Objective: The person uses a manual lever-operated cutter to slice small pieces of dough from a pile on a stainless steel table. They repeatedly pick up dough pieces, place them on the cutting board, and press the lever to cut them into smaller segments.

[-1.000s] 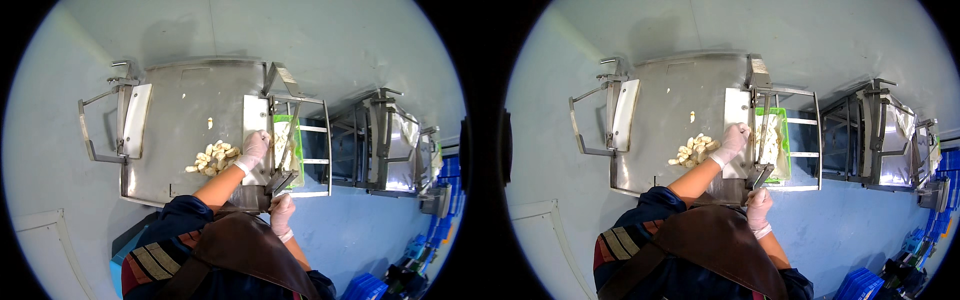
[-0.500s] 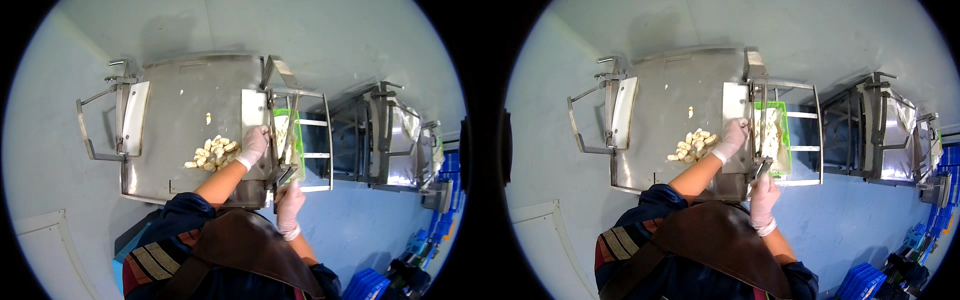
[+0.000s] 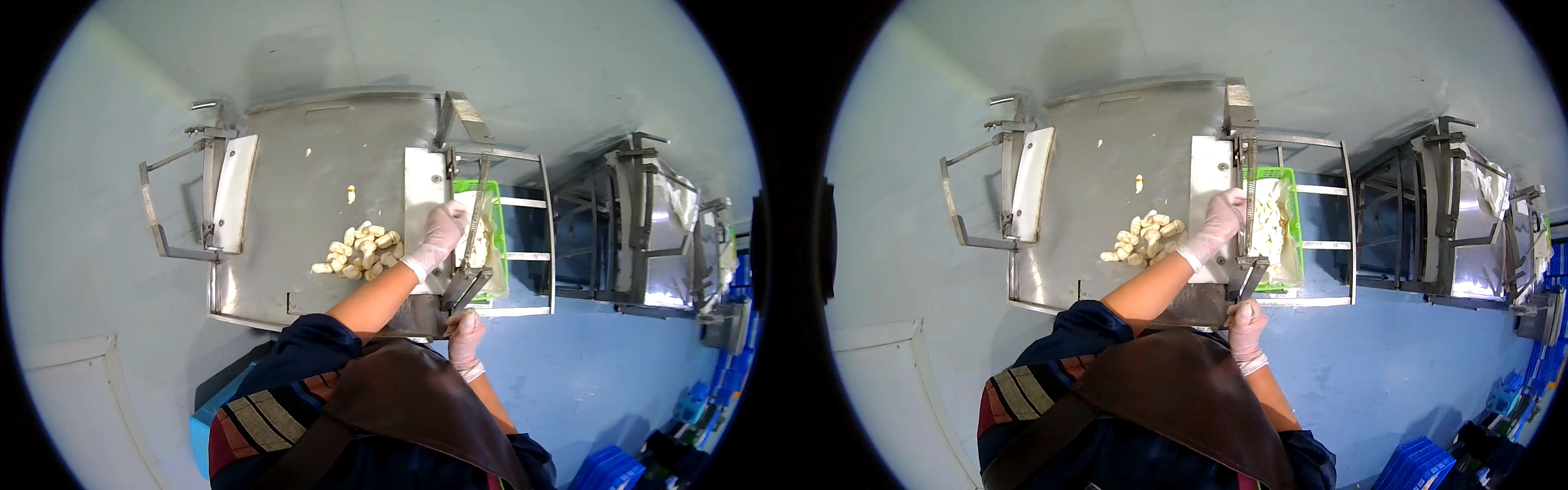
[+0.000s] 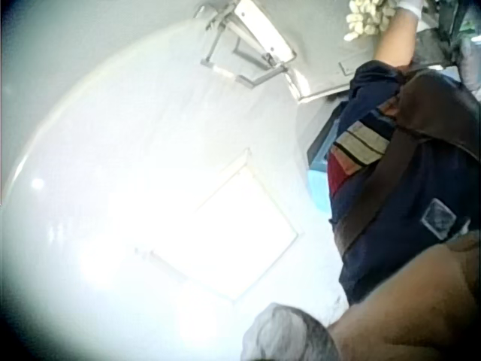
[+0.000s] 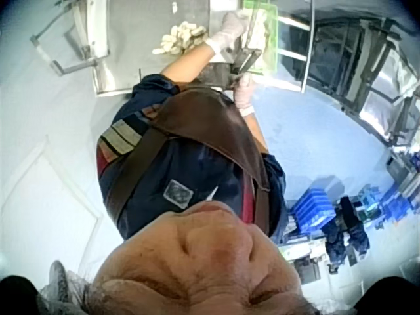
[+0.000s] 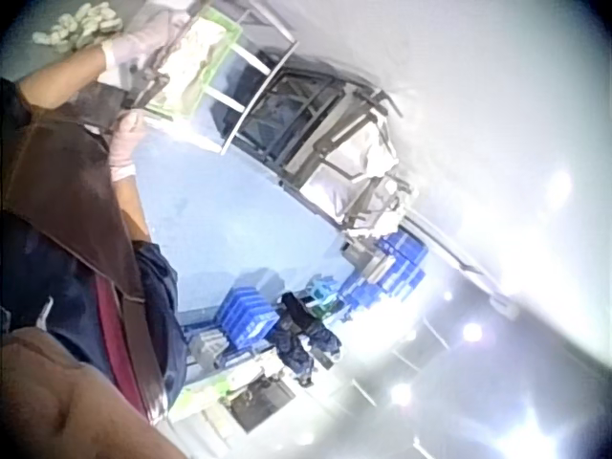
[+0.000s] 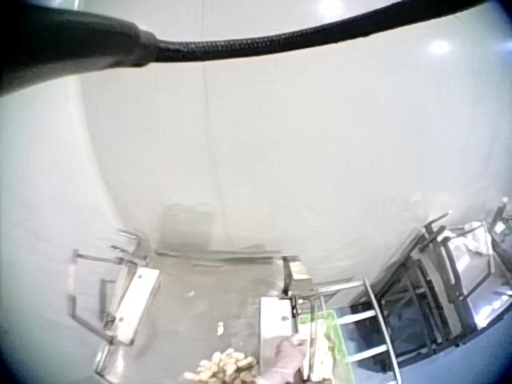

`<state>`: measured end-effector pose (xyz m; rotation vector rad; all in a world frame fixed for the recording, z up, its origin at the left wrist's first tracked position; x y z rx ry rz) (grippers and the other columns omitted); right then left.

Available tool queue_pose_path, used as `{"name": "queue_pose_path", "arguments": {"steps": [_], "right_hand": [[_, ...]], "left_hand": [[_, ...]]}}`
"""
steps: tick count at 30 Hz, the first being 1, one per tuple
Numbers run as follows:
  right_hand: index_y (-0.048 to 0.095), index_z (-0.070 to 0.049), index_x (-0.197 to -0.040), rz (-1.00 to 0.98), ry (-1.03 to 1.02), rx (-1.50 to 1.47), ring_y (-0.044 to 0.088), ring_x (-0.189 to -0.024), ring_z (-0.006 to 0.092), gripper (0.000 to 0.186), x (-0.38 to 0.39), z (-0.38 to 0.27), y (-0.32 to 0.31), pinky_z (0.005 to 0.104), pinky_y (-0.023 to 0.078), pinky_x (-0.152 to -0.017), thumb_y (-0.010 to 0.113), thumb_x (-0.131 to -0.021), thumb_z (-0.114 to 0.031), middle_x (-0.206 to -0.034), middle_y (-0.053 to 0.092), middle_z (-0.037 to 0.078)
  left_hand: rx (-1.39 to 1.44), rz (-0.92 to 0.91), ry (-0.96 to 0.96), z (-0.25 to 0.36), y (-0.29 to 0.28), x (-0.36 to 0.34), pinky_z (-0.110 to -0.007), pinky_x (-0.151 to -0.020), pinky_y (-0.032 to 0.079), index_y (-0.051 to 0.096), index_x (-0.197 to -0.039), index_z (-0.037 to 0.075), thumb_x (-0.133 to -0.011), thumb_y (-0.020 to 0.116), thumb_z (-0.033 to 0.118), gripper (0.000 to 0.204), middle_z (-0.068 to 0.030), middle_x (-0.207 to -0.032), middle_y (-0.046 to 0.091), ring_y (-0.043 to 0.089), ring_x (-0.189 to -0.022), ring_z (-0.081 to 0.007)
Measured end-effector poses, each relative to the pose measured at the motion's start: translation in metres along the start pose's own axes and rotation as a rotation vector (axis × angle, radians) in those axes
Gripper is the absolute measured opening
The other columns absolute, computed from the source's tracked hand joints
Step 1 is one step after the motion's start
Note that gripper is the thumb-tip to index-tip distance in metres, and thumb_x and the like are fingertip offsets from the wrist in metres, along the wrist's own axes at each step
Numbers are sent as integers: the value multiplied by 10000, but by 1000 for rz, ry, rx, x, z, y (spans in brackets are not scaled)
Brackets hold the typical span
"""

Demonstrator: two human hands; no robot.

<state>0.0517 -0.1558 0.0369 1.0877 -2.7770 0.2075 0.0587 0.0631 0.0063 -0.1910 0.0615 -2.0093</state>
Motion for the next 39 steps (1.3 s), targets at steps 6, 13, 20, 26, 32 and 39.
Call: {"name": "queue_pose_path", "arguments": {"steps": [6,13,20,26,32,39], "right_hand": [[484,-17,-617,-61,39,-60,459,-409,82,516,0,2,-1,221,351,-389,454,-838,-482,-516,505,46],[462,-42,-578,-6,-3,-24,419,-372,94,529,-1,0,0,228,319,-372,403,-853,-490,-472,477,42],[472,-32,-561,9,-44,52,421,-358,100,566,-1,-5,-2,237,324,-367,378,-857,-506,-451,465,44],[489,-26,-550,34,-44,61,421,-354,106,581,-1,-6,-2,241,323,-367,366,-859,-502,-442,458,43],[482,-28,-545,71,-9,36,417,-355,104,577,1,-5,0,232,319,-370,364,-858,-497,-438,451,42],[485,-11,-561,93,39,112,431,-365,103,522,-8,-47,1,241,332,-374,381,-878,-412,-450,467,45]], "left_hand": [[-172,-239,-60,17,-71,-15,-251,-685,462,542,-1056,-15,-794,541,128,299,-101,-900,610,559,-732,-142],[-1446,-596,-82,-6,-129,-5,-364,-837,433,623,-950,71,-747,524,224,273,-127,-970,581,546,-961,-276],[-458,-164,-134,15,-115,-23,-337,-707,458,592,-853,20,-748,577,179,191,-150,-850,596,582,-776,-273],[-648,-11,102,17,-29,-3,-339,-684,461,544,-939,-2,-755,586,120,224,-182,-870,590,568,-788,-321],[-247,-21,-69,-32,-32,-15,-277,-575,448,592,-818,-14,-762,594,97,125,-105,-675,611,549,-577,-148],[-244,60,-92,-26,-35,-13,-337,-587,457,607,-732,21,-733,567,132,119,-168,-666,599,585,-608,-299]]}}
Point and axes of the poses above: each hand's wrist, its own x-axis away from the middle knuckle, its own y-axis out of the palm, z = x × y, the point moved 7 cm from there along -x, towards the middle knuckle
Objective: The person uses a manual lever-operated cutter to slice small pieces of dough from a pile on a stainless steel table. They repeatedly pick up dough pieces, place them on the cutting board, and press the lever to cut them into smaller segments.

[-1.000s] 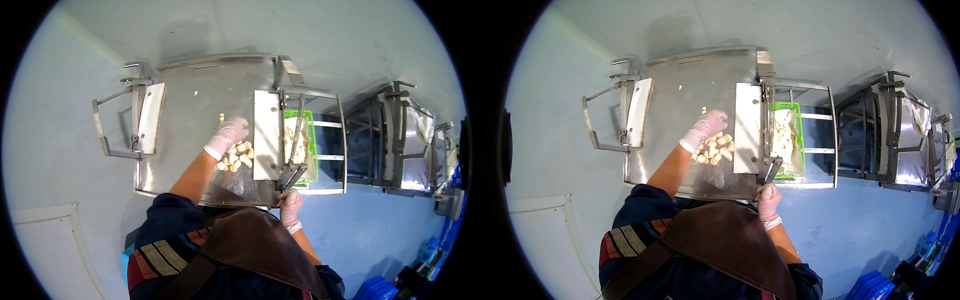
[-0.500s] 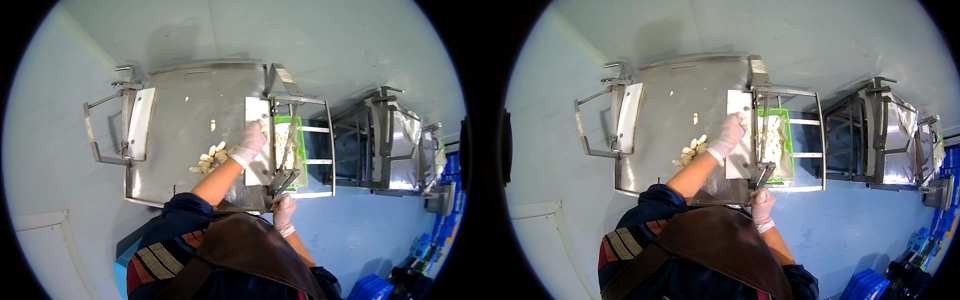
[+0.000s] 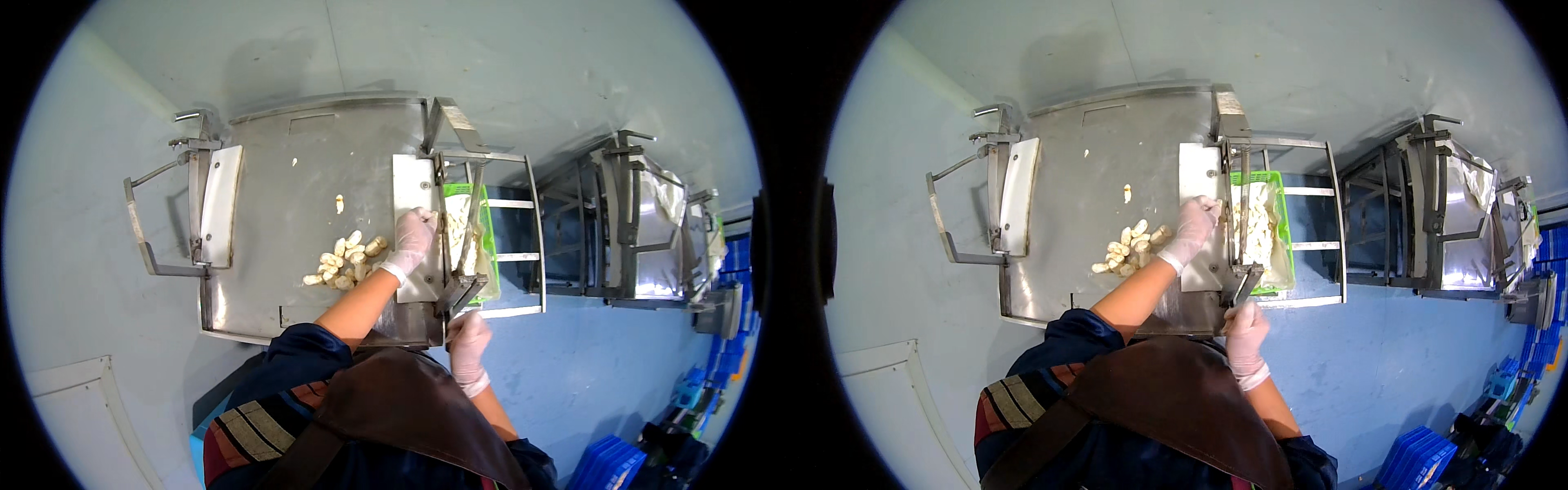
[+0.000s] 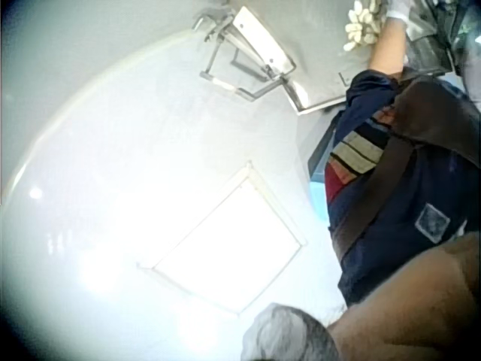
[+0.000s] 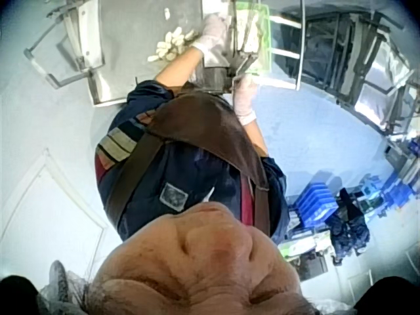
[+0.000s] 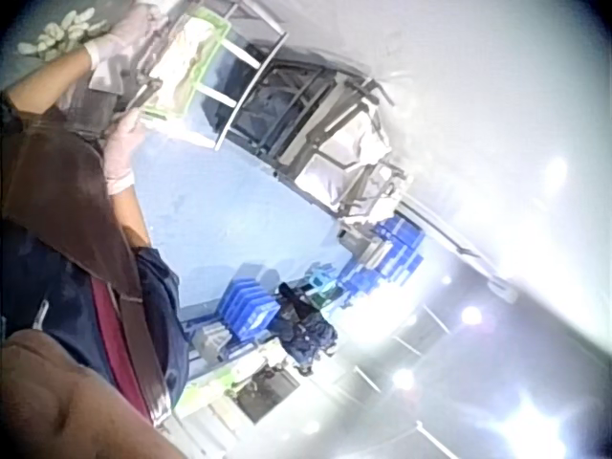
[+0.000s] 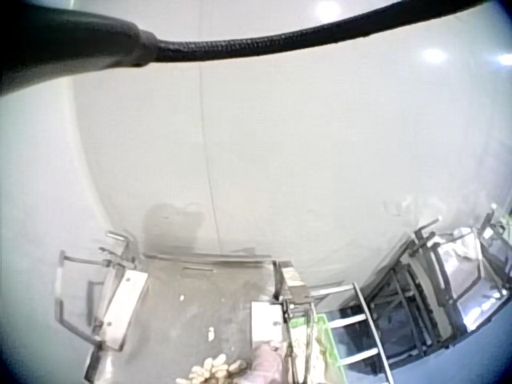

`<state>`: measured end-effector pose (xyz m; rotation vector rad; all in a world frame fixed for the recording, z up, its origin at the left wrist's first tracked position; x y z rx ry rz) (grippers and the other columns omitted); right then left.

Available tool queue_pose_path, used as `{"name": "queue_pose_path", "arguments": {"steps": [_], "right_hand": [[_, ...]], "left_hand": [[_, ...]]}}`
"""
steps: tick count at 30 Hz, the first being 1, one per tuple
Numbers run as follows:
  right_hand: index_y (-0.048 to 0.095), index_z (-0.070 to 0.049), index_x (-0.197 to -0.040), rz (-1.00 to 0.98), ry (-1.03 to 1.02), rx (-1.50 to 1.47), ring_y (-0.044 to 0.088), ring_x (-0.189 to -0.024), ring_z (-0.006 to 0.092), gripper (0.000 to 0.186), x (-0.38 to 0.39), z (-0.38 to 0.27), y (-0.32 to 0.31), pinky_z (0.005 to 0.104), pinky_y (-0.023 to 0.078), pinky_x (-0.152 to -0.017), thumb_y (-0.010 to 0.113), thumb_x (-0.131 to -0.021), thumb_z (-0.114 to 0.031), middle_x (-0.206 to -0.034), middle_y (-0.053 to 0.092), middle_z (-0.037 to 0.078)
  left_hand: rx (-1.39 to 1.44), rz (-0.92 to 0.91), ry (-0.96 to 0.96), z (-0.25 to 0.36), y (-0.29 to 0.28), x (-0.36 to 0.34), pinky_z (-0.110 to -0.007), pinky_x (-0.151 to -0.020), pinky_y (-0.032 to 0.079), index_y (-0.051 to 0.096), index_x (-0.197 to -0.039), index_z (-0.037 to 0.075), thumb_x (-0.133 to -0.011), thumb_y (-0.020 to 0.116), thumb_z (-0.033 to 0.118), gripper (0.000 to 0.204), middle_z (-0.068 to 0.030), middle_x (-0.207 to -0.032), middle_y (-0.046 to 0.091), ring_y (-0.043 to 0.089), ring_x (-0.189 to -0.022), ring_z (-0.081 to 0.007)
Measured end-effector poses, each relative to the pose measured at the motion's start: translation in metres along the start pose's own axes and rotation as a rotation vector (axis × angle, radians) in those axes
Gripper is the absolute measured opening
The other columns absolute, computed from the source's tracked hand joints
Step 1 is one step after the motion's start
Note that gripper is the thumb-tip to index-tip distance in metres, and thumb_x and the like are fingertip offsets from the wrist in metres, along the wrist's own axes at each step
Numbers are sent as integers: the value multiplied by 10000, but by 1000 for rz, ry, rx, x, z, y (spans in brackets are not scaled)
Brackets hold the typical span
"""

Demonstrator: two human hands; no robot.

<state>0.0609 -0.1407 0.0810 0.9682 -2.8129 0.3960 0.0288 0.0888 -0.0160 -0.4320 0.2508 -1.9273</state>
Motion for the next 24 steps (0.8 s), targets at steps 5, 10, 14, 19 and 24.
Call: {"name": "queue_pose_path", "arguments": {"steps": [5,10,14,19,24], "right_hand": [[462,-26,-514,67,-30,36,392,-369,107,513,5,-12,2,239,298,-372,357,-895,-353,-437,434,32],[460,-37,-519,64,27,8,376,-376,95,521,2,-34,2,225,271,-370,370,-891,-390,-447,434,23],[446,-42,-493,86,-38,20,374,-375,91,538,3,-34,1,234,279,-374,370,-896,-390,-442,428,20],[473,-29,-559,57,102,2,400,-387,92,444,3,-24,0,238,333,-403,400,-879,-328,-468,452,30],[473,-31,-575,40,-83,14,414,-384,91,445,6,-21,0,229,326,-387,416,-879,-351,-471,443,28]], "left_hand": [[-55,18,-26,-21,9,-3,-351,-569,453,607,-710,53,-716,572,137,91,-167,-638,586,585,-587,-297],[1,-12,-29,2,1,8,-355,-558,448,593,-698,52,-728,549,117,83,-162,-619,577,583,-574,-287],[-85,51,56,8,1,6,-373,-578,445,585,-701,42,-724,546,128,98,-185,-668,571,573,-625,-322],[-97,29,64,4,3,4,-386,-576,435,571,-694,44,-725,554,139,101,-189,-678,565,552,-632,-351],[-113,-37,32,11,4,1,-384,-592,436,572,-712,45,-745,531,145,113,-198,-694,565,559,-648,-346]]}}
Point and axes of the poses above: each hand's wrist, its own x-axis away from the middle knuckle, its own y-axis out of the palm, z = x × y, the point moved 7 cm from there along -x, towards the middle knuckle
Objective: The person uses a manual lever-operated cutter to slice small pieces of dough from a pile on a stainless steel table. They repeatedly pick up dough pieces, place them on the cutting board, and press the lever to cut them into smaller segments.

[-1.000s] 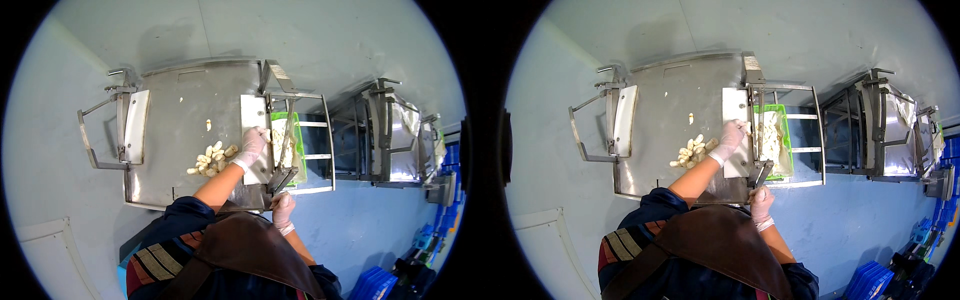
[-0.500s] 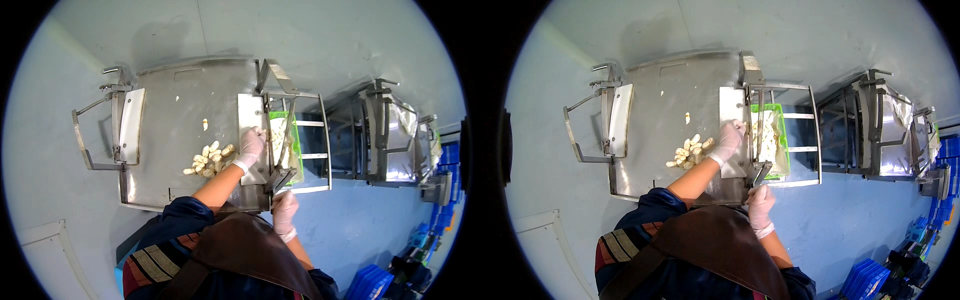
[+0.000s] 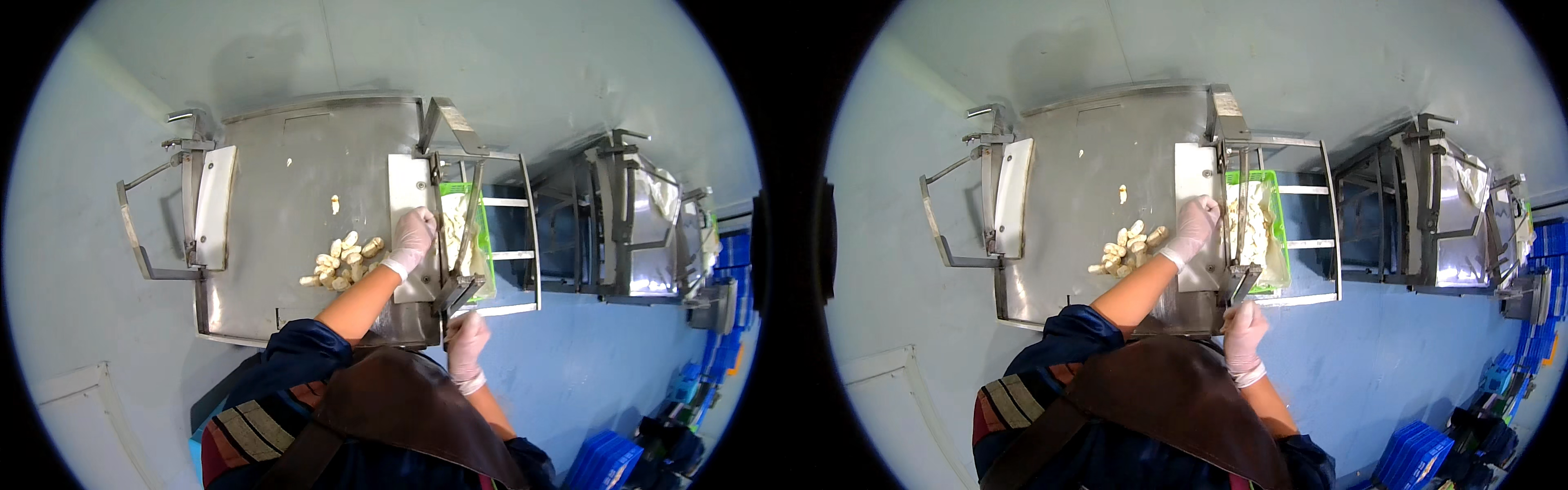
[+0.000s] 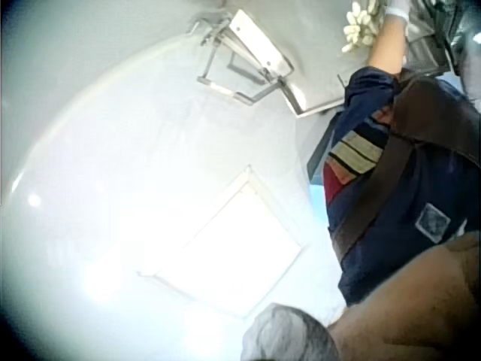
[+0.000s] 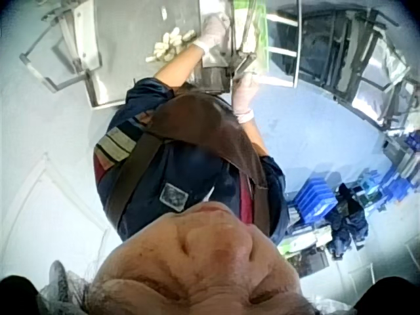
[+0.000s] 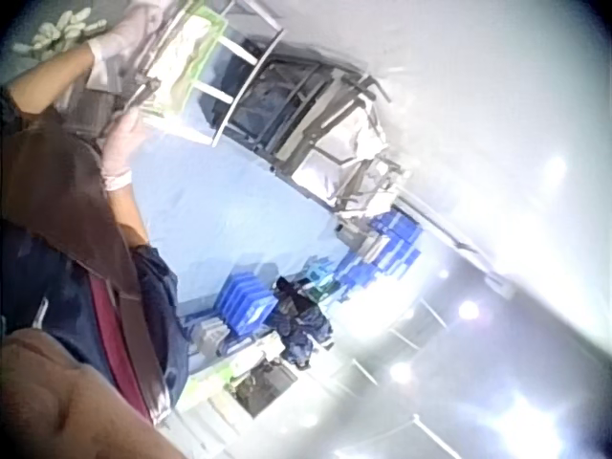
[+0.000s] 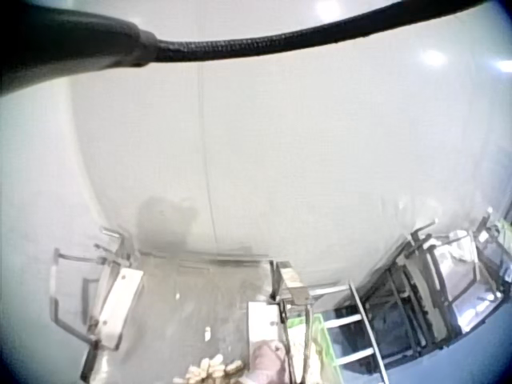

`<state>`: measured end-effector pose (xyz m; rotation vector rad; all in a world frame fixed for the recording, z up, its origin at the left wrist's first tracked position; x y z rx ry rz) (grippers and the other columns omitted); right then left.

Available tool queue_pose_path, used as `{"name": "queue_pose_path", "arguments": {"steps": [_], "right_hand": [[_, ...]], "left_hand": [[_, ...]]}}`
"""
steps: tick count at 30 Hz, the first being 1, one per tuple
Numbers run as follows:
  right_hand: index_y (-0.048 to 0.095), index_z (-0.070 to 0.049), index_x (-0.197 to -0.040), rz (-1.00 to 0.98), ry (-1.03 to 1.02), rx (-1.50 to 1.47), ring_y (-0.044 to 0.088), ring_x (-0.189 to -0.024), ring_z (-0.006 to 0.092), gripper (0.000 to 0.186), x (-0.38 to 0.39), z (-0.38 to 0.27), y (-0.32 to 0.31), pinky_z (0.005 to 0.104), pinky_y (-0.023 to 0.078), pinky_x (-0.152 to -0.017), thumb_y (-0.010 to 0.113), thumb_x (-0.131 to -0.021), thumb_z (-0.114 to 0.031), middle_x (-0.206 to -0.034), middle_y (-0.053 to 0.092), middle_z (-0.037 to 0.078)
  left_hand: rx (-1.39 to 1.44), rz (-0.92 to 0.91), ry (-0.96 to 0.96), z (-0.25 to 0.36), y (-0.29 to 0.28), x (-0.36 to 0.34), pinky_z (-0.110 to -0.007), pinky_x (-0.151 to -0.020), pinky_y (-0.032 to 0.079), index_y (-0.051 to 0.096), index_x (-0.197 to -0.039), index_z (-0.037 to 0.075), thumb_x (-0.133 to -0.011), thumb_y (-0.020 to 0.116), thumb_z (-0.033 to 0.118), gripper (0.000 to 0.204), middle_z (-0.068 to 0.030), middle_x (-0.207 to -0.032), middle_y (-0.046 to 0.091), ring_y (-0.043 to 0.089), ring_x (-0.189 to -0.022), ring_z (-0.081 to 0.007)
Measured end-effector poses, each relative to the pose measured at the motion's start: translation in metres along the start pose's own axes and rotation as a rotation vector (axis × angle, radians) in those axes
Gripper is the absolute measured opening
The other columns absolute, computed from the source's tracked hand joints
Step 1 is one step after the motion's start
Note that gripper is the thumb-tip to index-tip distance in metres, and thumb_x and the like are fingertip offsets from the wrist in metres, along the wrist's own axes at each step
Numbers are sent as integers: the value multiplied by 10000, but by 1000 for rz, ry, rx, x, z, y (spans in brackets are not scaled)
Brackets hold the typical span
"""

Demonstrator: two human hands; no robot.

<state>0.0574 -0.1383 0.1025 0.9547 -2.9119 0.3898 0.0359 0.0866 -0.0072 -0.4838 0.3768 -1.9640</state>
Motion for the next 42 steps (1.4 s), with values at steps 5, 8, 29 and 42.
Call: {"name": "queue_pose_path", "arguments": {"steps": [5,8,29,42], "right_hand": [[467,-36,-569,-5,92,-14,407,-408,89,447,-9,-21,4,237,317,-388,440,-869,-365,-482,450,21],[491,-26,-601,45,59,-75,410,-396,83,433,-6,-21,2,226,325,-385,444,-868,-365,-480,454,25],[474,-19,-581,-115,25,-82,471,-403,93,429,5,85,1,233,364,-392,445,-842,-358,-490,500,44],[489,-12,-583,-112,92,-154,470,-397,93,536,5,84,-1,234,365,-391,433,-843,-477,-461,481,38]], "left_hand": [[9,-23,-14,6,-7,8,-395,-572,419,569,-702,48,-739,513,124,102,-190,-655,554,547,-617,-341],[-85,-66,-10,5,-1,7,-369,-558,418,542,-659,49,-731,490,86,96,-181,-615,531,539,-571,-296],[386,-447,-206,39,-37,-6,-206,-569,457,549,-1041,0,-793,498,55,259,-67,-875,607,536,-616,-100],[-198,-313,-97,-8,-77,0,-281,-671,454,548,-860,10,-726,591,265,291,-99,-813,588,562,-721,-190]]}}
Point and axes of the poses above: each hand's wrist, its own x-axis away from the middle knuckle, its own y-axis out of the palm, z = x × y, the point moved 7 cm from there along -x, towards the middle knuckle
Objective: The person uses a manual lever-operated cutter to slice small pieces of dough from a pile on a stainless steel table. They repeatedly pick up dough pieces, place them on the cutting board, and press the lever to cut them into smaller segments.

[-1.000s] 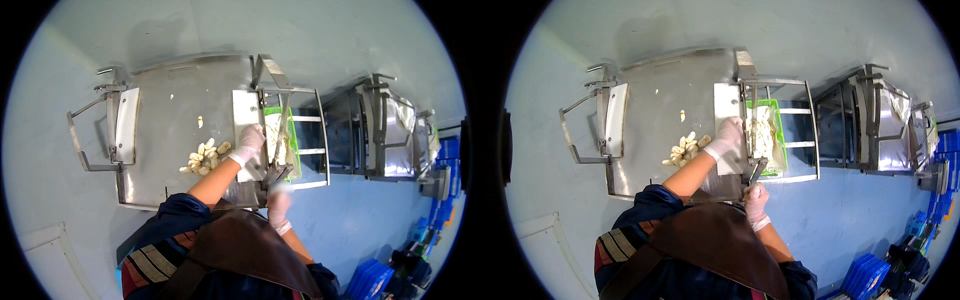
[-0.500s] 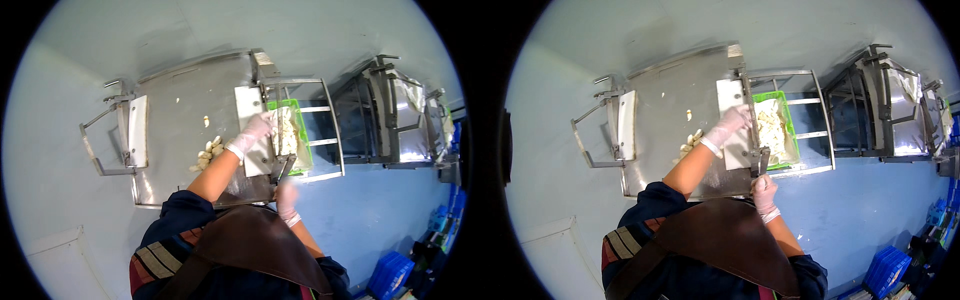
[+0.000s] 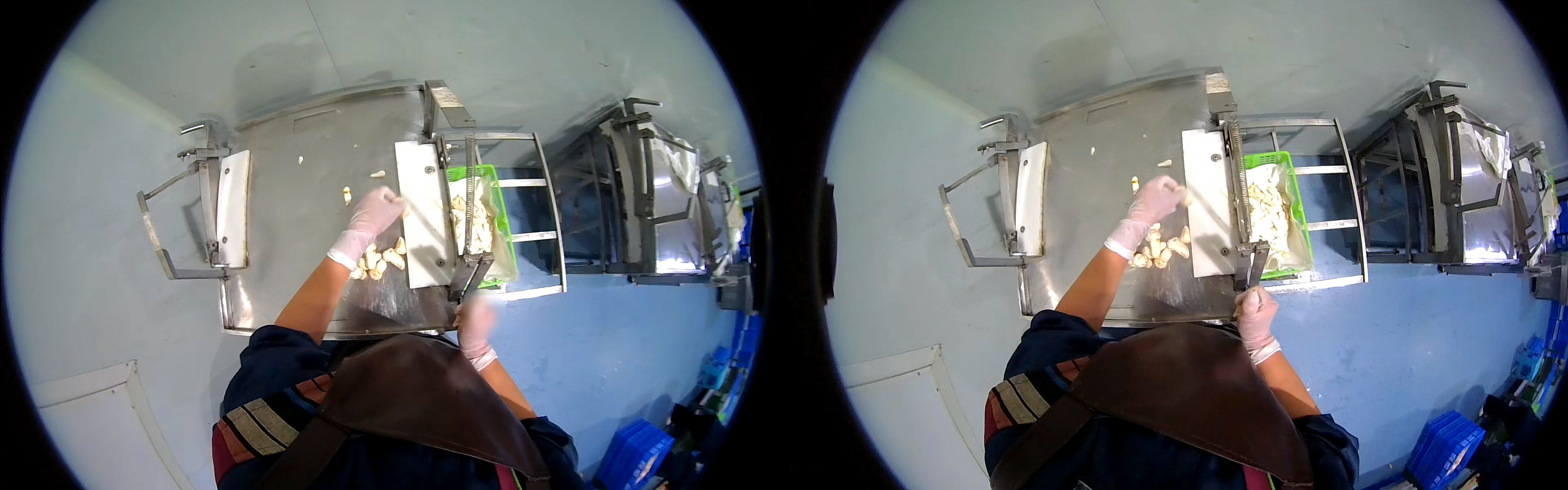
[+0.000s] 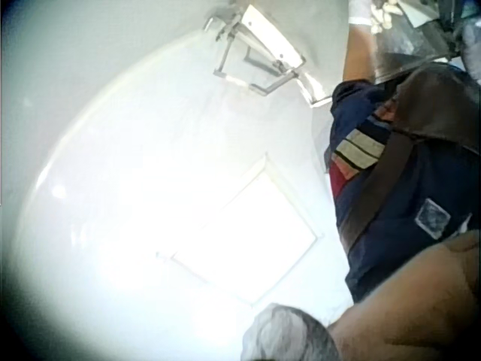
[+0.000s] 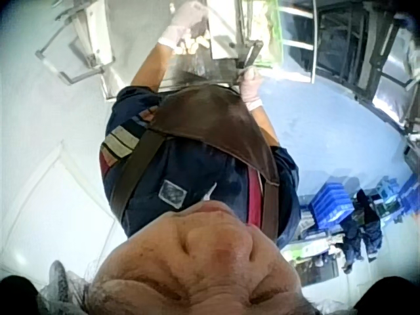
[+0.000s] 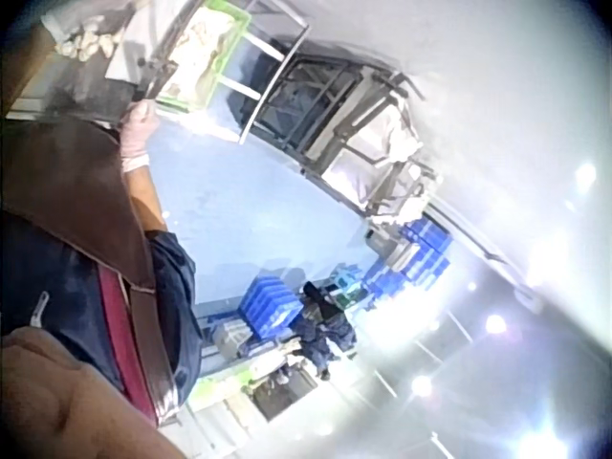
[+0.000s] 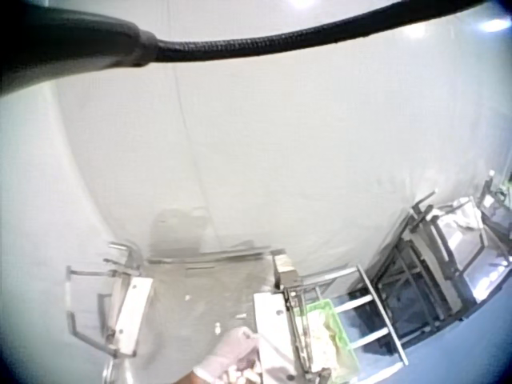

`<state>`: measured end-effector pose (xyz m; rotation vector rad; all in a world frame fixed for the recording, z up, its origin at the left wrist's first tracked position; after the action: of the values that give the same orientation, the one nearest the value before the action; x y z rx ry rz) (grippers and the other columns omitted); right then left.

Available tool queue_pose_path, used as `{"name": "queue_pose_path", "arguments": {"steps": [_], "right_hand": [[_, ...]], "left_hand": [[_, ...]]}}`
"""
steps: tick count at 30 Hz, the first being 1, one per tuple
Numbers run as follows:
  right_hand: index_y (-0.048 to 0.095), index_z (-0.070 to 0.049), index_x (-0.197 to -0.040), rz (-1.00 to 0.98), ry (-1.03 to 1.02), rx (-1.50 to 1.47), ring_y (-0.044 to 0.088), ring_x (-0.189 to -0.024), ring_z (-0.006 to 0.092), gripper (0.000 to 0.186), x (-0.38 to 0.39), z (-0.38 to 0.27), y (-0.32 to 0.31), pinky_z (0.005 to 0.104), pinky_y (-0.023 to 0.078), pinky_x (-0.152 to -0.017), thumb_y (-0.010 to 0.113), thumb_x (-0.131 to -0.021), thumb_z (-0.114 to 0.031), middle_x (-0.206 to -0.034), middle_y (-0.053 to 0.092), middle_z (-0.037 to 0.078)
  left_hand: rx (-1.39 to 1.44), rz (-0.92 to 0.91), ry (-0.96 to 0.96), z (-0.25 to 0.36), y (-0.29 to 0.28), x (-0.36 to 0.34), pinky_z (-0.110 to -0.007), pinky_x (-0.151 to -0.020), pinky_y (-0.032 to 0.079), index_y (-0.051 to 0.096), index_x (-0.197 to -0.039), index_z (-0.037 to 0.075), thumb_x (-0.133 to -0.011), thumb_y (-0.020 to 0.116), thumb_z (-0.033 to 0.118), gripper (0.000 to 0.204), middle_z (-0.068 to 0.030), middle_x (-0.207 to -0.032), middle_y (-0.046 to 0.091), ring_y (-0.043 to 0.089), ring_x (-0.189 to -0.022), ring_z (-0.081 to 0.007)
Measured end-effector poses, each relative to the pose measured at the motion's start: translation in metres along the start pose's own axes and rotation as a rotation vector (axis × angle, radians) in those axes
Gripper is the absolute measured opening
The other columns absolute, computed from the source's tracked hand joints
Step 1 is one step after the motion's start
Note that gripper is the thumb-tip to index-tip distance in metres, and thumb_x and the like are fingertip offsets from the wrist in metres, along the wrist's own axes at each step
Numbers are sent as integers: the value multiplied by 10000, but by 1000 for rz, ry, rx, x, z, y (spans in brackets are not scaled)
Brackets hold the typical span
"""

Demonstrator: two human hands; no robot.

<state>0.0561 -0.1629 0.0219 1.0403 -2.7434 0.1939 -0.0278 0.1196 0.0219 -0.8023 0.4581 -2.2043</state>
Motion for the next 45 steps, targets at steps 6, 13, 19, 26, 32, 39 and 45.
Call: {"name": "queue_pose_path", "arguments": {"steps": [6,13,19,26,32,39,45], "right_hand": [[491,-9,-572,-21,-76,77,471,-397,99,565,0,-9,4,233,368,-390,433,-834,-507,-461,480,36],[491,-12,-572,38,-25,4,472,-399,100,581,3,-15,3,230,369,-392,441,-821,-535,-466,483,40],[489,-11,-578,9,-82,22,475,-403,98,591,2,-18,5,234,370,-394,436,-818,-549,-464,481,41],[482,-20,-580,21,-63,64,438,-374,101,619,1,-17,5,229,344,-367,394,-813,-586,-455,464,46],[480,-25,-590,39,67,35,427,-376,90,494,-2,-74,15,240,345,-381,436,-859,-437,-453,452,25],[481,-25,-561,75,-49,42,438,-378,96,528,6,-19,2,235,347,-388,439,-849,-465,-444,453,23],[484,-22,-571,38,-31,11,444,-393,94,539,4,-18,5,235,348,-389,429,-845,-483,-443,449,24]], "left_hand": [[291,216,101,26,65,5,-260,-635,439,534,-920,10,-771,601,144,211,-60,-791,584,541,-695,-142],[163,124,77,30,67,8,-281,-671,445,553,-1050,-6,-802,571,145,292,-113,-821,627,585,-711,-183],[450,310,61,13,88,2,-236,-647,447,557,-1006,-18,-790,588,92,244,-64,-802,616,558,-703,-111],[475,340,57,18,84,7,-235,-675,448,575,-961,-17,-775,605,89,216,-59,-817,615,559,-724,-109],[404,446,156,12,79,-3,-273,-660,456,607,-889,2,-751,604,94,165,-121,-755,634,600,-679,-194],[373,330,94,24,84,8,-245,-691,455,592,-915,-45,-792,559,80,179,-113,-819,637,587,-715,-147],[561,210,32,-5,91,-8,-219,-643,450,599,-932,-44,-802,530,43,171,-48,-799,621,557,-676,-100]]}}
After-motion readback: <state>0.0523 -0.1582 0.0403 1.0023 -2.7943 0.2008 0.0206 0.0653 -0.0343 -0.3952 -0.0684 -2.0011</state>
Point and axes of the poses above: each hand's wrist, its own x-axis away from the middle knuckle, its own y-axis out of the palm, z = x × y, the point moved 7 cm from there along -x, towards the middle knuckle
